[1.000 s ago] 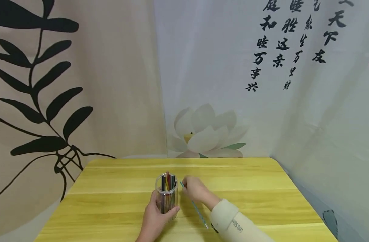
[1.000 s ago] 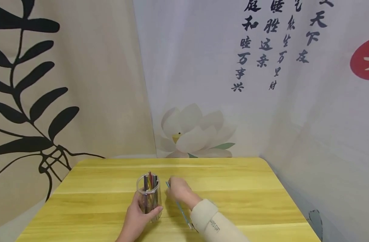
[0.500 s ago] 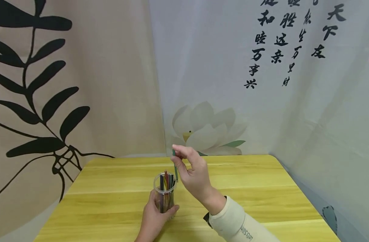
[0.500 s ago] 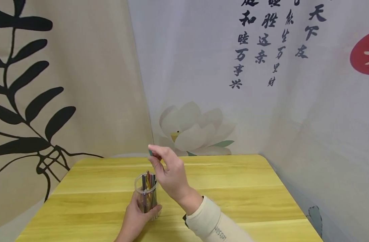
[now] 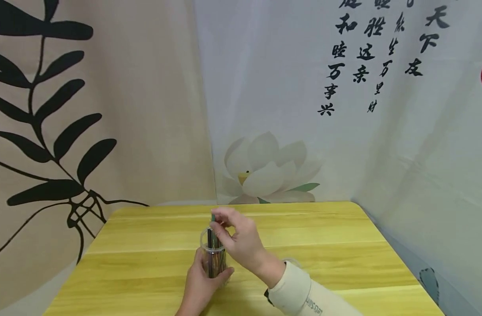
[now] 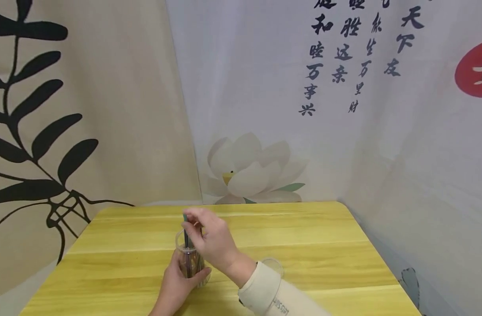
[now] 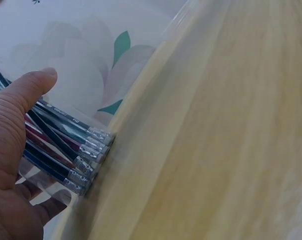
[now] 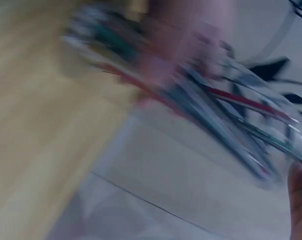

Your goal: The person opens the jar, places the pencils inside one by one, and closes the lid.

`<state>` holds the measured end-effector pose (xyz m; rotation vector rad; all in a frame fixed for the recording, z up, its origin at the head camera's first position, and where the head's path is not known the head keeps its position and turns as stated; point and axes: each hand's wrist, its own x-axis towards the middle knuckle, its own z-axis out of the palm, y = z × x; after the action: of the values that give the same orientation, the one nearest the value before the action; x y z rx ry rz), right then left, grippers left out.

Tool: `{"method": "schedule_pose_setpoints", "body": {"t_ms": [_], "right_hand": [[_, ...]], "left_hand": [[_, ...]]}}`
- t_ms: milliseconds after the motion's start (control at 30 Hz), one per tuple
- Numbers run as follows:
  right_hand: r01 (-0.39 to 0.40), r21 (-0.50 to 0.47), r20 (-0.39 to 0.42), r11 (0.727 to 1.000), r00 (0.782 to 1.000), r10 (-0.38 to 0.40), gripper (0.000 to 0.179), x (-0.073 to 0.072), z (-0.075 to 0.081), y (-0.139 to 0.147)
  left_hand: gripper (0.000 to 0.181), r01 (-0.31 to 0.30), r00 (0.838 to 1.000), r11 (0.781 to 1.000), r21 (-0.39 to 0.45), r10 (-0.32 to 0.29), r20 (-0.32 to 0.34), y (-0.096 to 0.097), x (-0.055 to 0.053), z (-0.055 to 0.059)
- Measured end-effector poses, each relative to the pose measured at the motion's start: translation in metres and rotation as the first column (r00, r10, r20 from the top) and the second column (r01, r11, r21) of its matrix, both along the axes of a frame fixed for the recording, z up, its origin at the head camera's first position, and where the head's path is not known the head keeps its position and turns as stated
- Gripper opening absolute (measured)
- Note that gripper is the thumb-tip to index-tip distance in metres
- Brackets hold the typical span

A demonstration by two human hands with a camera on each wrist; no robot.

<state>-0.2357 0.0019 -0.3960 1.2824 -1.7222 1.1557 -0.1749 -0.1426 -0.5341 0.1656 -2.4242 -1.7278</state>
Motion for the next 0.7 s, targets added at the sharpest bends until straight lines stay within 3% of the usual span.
{"method": "schedule_pose_setpoints", "body": {"t_ms": [167,333,700], "right_hand": [[0.117,0.137,-0.097,0.984,0.990,-0.104,0.025,-0.001,-0.030,-0.002],[0.280,0.173,-0.201,0.944,0.949,-0.244,0.011,-0.003,-0.032,-0.001],[0.338,0.274,-0.251,0.900,0.929,-0.272,0.009,0.001,-0.030,0.004]], "left_hand": [[0.091,0.014,1.000,1.000,0.000,-0.014,-0.006,-0.002,0.000,-0.004],[0.096,0.016,1.000,1.000,-0.009,-0.016,-0.019,-0.004,-0.002,-0.003],[0.096,-0.008,1.000,0.999,-0.035,0.007,-0.011,-0.002,0.000,-0.002]]}}
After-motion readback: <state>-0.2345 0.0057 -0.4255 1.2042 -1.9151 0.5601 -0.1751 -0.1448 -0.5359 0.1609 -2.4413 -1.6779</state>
